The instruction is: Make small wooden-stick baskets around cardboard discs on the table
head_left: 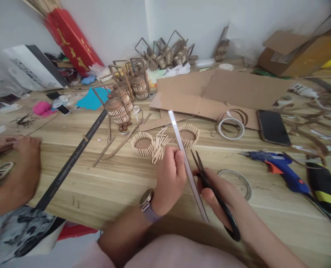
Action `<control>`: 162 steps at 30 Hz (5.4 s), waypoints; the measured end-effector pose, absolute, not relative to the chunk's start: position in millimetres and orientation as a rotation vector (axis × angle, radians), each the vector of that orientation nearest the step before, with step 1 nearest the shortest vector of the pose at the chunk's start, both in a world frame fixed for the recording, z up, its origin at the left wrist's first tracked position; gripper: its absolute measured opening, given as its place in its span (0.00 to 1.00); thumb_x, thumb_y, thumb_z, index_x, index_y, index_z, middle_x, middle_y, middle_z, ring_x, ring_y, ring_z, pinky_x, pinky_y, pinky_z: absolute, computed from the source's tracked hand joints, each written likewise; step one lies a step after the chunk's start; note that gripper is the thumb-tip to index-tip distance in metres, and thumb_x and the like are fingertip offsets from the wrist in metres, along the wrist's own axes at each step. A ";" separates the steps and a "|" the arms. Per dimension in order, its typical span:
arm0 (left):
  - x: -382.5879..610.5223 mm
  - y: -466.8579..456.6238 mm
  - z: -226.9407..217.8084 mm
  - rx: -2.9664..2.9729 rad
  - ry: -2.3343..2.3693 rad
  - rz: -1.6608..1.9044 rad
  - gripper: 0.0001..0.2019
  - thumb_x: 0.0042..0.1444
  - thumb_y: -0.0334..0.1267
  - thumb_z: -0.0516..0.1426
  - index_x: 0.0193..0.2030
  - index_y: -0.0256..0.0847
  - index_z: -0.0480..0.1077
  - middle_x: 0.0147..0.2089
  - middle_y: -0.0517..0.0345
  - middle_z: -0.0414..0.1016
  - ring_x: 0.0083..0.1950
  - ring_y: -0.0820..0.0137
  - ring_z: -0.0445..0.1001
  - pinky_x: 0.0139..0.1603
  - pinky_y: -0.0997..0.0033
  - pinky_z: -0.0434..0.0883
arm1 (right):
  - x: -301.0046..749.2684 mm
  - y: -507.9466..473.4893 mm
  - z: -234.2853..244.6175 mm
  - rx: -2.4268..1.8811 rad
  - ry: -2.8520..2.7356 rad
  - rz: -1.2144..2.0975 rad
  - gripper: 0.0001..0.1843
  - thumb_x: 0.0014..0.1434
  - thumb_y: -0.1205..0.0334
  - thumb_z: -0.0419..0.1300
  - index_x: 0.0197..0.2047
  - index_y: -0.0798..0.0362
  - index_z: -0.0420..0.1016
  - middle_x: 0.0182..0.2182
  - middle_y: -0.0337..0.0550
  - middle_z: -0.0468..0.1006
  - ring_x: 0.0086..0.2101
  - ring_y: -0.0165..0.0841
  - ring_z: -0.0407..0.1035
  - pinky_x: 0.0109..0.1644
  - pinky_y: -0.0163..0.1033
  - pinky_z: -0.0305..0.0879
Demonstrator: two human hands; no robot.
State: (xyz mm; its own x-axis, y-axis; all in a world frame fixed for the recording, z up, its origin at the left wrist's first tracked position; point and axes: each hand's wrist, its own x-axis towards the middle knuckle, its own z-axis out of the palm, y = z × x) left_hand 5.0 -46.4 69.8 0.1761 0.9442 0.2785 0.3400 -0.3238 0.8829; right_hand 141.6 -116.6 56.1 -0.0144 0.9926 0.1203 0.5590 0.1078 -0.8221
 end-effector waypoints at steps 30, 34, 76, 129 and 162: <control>11.8 -57.6 52.3 1.751 1.269 1.024 0.09 0.65 0.37 0.47 0.31 0.47 0.54 0.26 0.64 0.62 0.28 0.67 0.63 0.30 0.68 0.59 | 115.7 -119.9 65.2 -1.420 -1.544 0.902 0.42 0.62 0.27 0.37 0.47 0.54 0.75 0.20 0.40 0.72 0.19 0.34 0.62 0.25 0.39 0.64; 11.4 -58.5 53.1 1.736 1.262 1.013 0.09 0.66 0.38 0.46 0.32 0.47 0.54 0.25 0.64 0.62 0.28 0.67 0.63 0.30 0.68 0.59 | 116.5 -122.4 60.0 -1.464 -1.553 0.882 0.43 0.62 0.27 0.37 0.49 0.54 0.76 0.23 0.42 0.75 0.22 0.35 0.66 0.29 0.40 0.66; 5.6 -58.9 48.4 1.645 1.119 1.138 0.11 0.69 0.36 0.45 0.32 0.45 0.54 0.28 0.66 0.58 0.30 0.71 0.60 0.33 0.71 0.60 | 133.0 -122.2 56.3 -1.662 -1.280 1.105 0.37 0.55 0.24 0.47 0.34 0.52 0.72 0.13 0.31 0.59 0.13 0.27 0.54 0.14 0.33 0.50; 8.1 -61.8 49.7 1.628 1.139 0.999 0.11 0.68 0.38 0.45 0.32 0.45 0.55 0.27 0.65 0.61 0.29 0.71 0.62 0.32 0.70 0.60 | 118.7 -126.5 59.8 -1.376 -1.523 0.963 0.45 0.59 0.25 0.36 0.47 0.55 0.77 0.32 0.47 0.78 0.28 0.37 0.68 0.41 0.44 0.72; 9.0 -66.3 50.8 1.618 1.142 1.006 0.12 0.68 0.40 0.45 0.31 0.45 0.55 0.26 0.66 0.57 0.27 0.71 0.60 0.30 0.70 0.58 | 114.4 -129.0 55.3 -1.499 -1.484 0.910 0.41 0.59 0.25 0.40 0.31 0.54 0.72 0.25 0.45 0.76 0.27 0.37 0.69 0.29 0.38 0.67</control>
